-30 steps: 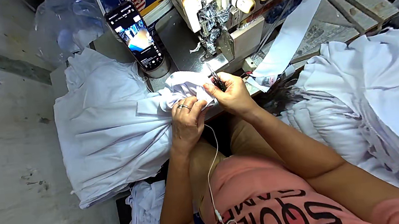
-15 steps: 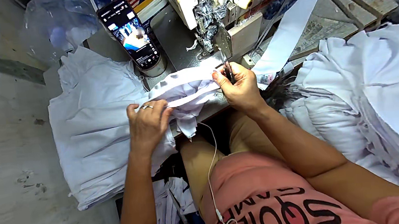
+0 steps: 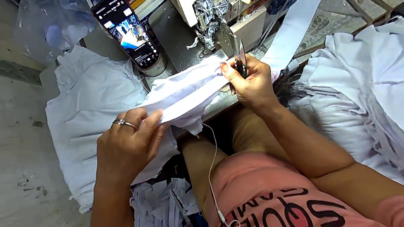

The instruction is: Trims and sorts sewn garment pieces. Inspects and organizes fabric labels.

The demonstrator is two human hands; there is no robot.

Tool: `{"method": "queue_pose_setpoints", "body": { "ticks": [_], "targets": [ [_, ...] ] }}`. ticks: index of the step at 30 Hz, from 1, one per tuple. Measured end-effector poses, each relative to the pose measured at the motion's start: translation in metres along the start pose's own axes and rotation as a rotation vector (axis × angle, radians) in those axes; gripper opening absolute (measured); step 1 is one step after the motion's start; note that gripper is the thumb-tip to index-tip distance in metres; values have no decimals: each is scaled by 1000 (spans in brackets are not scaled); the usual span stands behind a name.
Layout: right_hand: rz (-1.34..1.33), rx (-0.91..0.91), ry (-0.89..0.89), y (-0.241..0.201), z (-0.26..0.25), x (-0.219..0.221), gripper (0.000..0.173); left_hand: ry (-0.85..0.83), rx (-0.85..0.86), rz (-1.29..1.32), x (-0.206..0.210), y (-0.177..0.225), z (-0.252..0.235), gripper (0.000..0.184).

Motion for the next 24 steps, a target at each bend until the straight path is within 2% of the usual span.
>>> {"method": "queue_pose_setpoints", "body": {
  "ticks": [6,10,16,19,24],
  "targets": [
    [143,-46,-43,8,2,3,13,-31,3,45,19,-15,1,25],
    [211,-104,-88,15,-1,-1,17,-51,30,192,19,-10,0,27],
    [199,-94,-94,15,2,1,14,-310,-38,398,-10,-12,1,30],
    [190,-52,-90,15,3,8,15,-291,-29,388,-6,-13,-10,27],
    [39,-40,-164,4,14,18,13,-226,101,478,14,12,-49,20]
  ]
}}
Point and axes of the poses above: each hand's wrist, its own z-axis away from the middle knuckle, its own x-axis out of the palm, y = z × x, the point moved 1 cm from there along -z, towards the middle knuckle, and after that the axes turned 7 degrees about y, right-handed, at the moved point
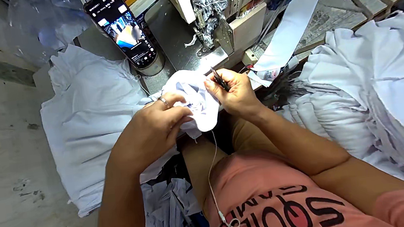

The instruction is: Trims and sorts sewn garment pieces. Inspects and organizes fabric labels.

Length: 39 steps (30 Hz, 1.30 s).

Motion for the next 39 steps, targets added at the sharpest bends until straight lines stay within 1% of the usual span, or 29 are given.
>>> {"method": "queue_pose_setpoints", "body": {
  "ticks": [5,7,12,16,18,20,23,25,27,29,31,35,39],
  "targets": [
    [-65,-88,-64,-3,6,0,11,-43,83,125,16,-10,-42,21],
    [-67,-79,-82,-5,7,-4,10,-53,113,151,17,-15,-50,21],
    [-137,-95,-83,0,6,-1,11,-113,108,161,17,-20,-53,20],
    [-122,-89,-98,1,8,1,11,-134,94,140,19,-22,-47,20],
    [-109,-145,-73,0,10,1,13,-96,93,117,19,-25,-43,21],
    [-101,-286,-84,0,11,-2,15,-31,83,85,15,-28,-39,21],
    [-4,-465,-241,2,11,-5,23,94,39,70,-2,-32,-34,21],
    [109,-523,-339,0,8,-6,22,170,26,31,-19,-31,-31,21],
    [145,-561,-350,-9,-4,-12,18,219,43,-44,-36,-24,-27,21],
    [177,-605,-339,-22,-16,-21,21,263,49,-82,-44,-16,-22,20],
    [216,-633,-350,-28,-21,-22,23,287,49,-92,-40,-12,-20,20],
    [195,-643,-431,-24,-16,-15,19,290,35,-41,-26,-22,-16,19],
    [194,-600,-411,-18,-19,-28,19,332,-16,-63,-23,-24,-2,18]
  ]
}}
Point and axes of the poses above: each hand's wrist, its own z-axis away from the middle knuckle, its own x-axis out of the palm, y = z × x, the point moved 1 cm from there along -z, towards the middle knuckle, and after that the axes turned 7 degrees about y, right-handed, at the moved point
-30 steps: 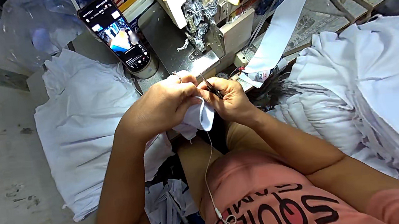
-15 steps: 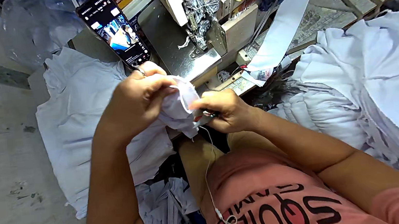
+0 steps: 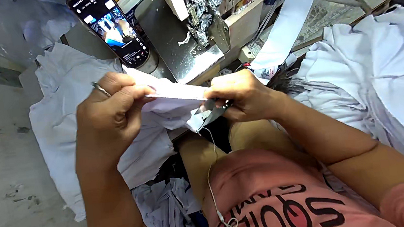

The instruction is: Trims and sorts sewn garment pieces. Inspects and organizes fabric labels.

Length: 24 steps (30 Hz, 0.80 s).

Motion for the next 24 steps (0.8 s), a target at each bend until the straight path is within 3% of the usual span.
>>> {"method": "queue_pose_setpoints", "body": {
  "ticks": [8,17,24],
  "targets": [
    [-6,49,15,16,16,6,23,5,38,-113,23,-10,36,16],
    [-149,77,63,17,26,13,21,207,202,-228,36,-18,56,7],
    [-187,115,71,14,33,15,20,258,235,-222,44,-21,60,8]
  ]
}}
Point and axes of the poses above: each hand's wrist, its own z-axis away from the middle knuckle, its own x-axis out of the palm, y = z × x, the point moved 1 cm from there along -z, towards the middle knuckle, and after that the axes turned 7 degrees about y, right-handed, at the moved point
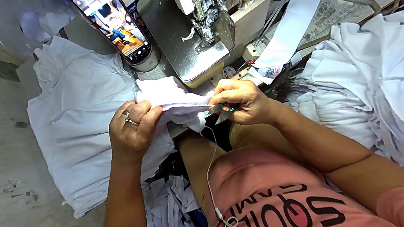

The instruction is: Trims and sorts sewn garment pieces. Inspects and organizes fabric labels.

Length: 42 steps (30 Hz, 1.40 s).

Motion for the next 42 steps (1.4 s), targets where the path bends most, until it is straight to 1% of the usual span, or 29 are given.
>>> {"method": "queue_pose_setpoints", "body": {
  "ticks": [5,9,13,17,20,24,29,33,36,39,42],
  "targets": [
    [-3,23,15,-2,3,2,19,31,13,-10,1,0,4,8],
    [2,-2,24,-3,3,4,20,70,29,-24,3,0,6,12],
    [22,-8,15,-2,6,4,21,53,20,-13,4,-1,7,8],
    [-3,12,16,-2,6,5,21,41,-6,-7,5,-2,7,10],
    [-92,67,34,-1,5,6,18,-4,-66,-14,4,1,2,11],
    [-251,128,55,4,2,8,14,-130,-195,16,1,3,-5,16],
    [-305,182,62,7,3,10,12,-257,-375,204,-2,-3,-13,20],
    [-337,243,59,8,5,11,15,-332,-484,370,-1,-9,-15,18],
    [-388,328,72,9,5,12,15,-370,-545,473,3,-15,-14,19],
    [-473,459,98,10,6,13,13,-447,-593,562,4,-22,-15,18],
    [-580,585,127,10,6,16,15,-481,-619,622,5,-27,-14,16]
  ]
}}
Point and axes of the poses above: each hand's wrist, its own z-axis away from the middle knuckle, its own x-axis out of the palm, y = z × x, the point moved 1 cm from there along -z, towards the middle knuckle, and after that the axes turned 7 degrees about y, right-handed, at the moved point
